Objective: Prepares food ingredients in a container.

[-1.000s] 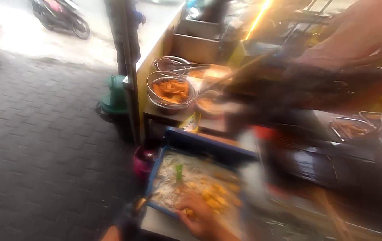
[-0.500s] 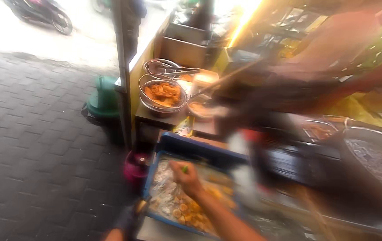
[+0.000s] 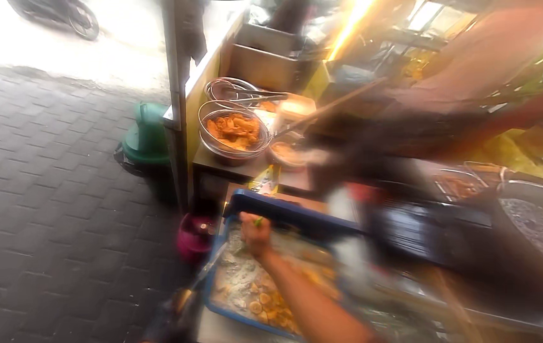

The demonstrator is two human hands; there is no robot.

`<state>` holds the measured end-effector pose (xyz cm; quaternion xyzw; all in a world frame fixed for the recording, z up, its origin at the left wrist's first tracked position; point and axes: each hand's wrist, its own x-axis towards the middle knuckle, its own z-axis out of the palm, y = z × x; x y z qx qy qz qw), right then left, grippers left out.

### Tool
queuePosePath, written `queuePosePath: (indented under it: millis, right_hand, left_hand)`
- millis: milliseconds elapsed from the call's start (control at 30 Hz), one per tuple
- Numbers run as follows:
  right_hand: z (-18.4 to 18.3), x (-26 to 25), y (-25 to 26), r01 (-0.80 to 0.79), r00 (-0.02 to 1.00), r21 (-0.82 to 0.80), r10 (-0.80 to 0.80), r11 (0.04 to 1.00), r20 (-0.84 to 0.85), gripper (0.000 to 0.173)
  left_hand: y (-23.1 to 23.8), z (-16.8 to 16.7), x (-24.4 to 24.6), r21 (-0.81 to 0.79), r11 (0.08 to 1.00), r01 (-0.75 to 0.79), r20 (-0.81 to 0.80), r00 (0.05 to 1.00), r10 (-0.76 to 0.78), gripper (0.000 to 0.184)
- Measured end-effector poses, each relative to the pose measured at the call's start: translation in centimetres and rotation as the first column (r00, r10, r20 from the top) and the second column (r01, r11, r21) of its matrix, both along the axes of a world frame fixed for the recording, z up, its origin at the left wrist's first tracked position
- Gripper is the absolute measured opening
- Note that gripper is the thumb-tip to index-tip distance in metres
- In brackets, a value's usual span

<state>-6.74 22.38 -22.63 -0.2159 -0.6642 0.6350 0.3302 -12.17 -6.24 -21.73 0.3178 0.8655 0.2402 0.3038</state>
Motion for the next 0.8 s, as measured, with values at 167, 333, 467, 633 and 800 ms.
queuePosePath:
  millis: [167, 333, 467, 633, 800]
  right_hand:
    - [1.4, 3.0, -0.3, -0.007, 1.000, -0.053, 0.007, 0.999, -0.006, 0.044]
    - [8.4, 9.1, -0.7, 0.007, 0.955, -0.016, -0.012, 1.000, -0.298, 0.040]
    - [10.8, 14.6, 0.8, 0.110, 0.929, 0.022, -0.094, 0.994, -0.359, 0.040]
    - [9.2, 20.7, 1.3, 0.346, 0.876, 0.035, -0.309, 0.938, -0.369, 0.040]
    - [4.0, 24.4, 0.9, 0.528, 0.807, 0.048, -0.484, 0.848, -0.339, 0.037]
  left_hand:
    - [0.3, 1.6, 0.5, 0.047, 0.999, 0.014, -0.041, 0.999, -0.012, 0.059]
    - [0.3, 1.2, 1.6, 0.122, 0.992, 0.033, -0.020, 0.999, -0.031, 0.057]
    - [1.5, 1.5, 2.3, 0.150, 0.980, 0.133, 0.006, 0.991, -0.136, 0.055]
    - [3.8, 3.3, 3.7, 0.162, 0.959, 0.232, -0.003, 0.972, -0.235, 0.054]
    - [6.0, 4.2, 4.9, 0.193, 0.931, 0.311, -0.051, 0.950, -0.307, 0.053]
